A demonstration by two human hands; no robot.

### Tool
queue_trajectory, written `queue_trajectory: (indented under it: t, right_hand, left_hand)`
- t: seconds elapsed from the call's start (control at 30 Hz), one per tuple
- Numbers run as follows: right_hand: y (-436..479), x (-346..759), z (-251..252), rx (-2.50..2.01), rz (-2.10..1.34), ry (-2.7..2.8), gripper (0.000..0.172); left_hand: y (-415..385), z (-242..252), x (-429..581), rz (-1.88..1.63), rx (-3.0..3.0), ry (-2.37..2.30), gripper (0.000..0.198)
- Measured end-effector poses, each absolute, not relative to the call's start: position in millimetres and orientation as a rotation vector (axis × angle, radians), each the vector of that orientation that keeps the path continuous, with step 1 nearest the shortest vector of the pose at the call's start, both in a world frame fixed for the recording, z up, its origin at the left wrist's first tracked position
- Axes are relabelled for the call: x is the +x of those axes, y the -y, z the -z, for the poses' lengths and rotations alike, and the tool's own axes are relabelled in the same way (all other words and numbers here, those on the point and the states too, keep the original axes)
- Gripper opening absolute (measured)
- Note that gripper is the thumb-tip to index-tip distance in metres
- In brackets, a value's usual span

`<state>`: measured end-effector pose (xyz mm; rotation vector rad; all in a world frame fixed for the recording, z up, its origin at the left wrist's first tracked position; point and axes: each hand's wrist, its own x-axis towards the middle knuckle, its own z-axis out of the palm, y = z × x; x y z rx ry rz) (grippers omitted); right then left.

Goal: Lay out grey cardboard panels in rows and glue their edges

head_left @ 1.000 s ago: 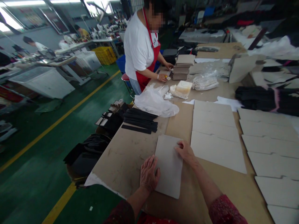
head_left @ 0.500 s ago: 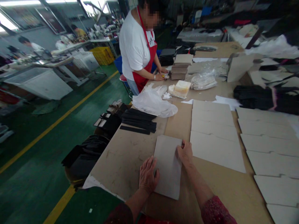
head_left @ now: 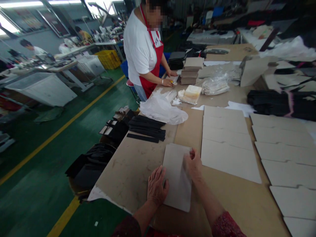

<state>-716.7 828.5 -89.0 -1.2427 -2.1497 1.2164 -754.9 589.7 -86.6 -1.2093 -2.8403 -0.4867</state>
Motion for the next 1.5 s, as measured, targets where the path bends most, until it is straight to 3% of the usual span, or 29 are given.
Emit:
queue_trajectory:
  t: [0.33,0.5,0.63,0.73,0.93,1.37,1.5]
  right_hand:
    - [-810,-682,86,-1.198,-1.533,1.995,0.034]
    - [-834,-668,65,-1.068,-1.836,1.945,0.044]
    - [-895,-625,36,-1.028,-1.969,1.982,0.056]
    - [-950,-594,18,-1.027,-2.010,2.160,0.056]
    - [-1012,-582,16,-0.953,-1.833,2.596,0.030]
    - [-1003,-604,46,-0.993,-1.282,2.807,0.020]
    - [-975,-615,50,-0.982,-1.025,2.774,0.026]
  left_hand:
    - [-589,92,-759,0.451,-1.249,2.757,0.054]
    - [-587,97,-764,0.502,-1.271,2.657,0.055]
    - [-591,93,-765,0.454,-1.310,2.599,0.049]
    - [-594,90,-765,0.422,-1.302,2.604,0.050]
    - [-594,93,-765,0.404,-1.313,2.603,0.050]
    - [-593,94,-763,0.449,-1.282,2.689,0.056]
    - [-592,91,-760,0.407,-1.277,2.730,0.053]
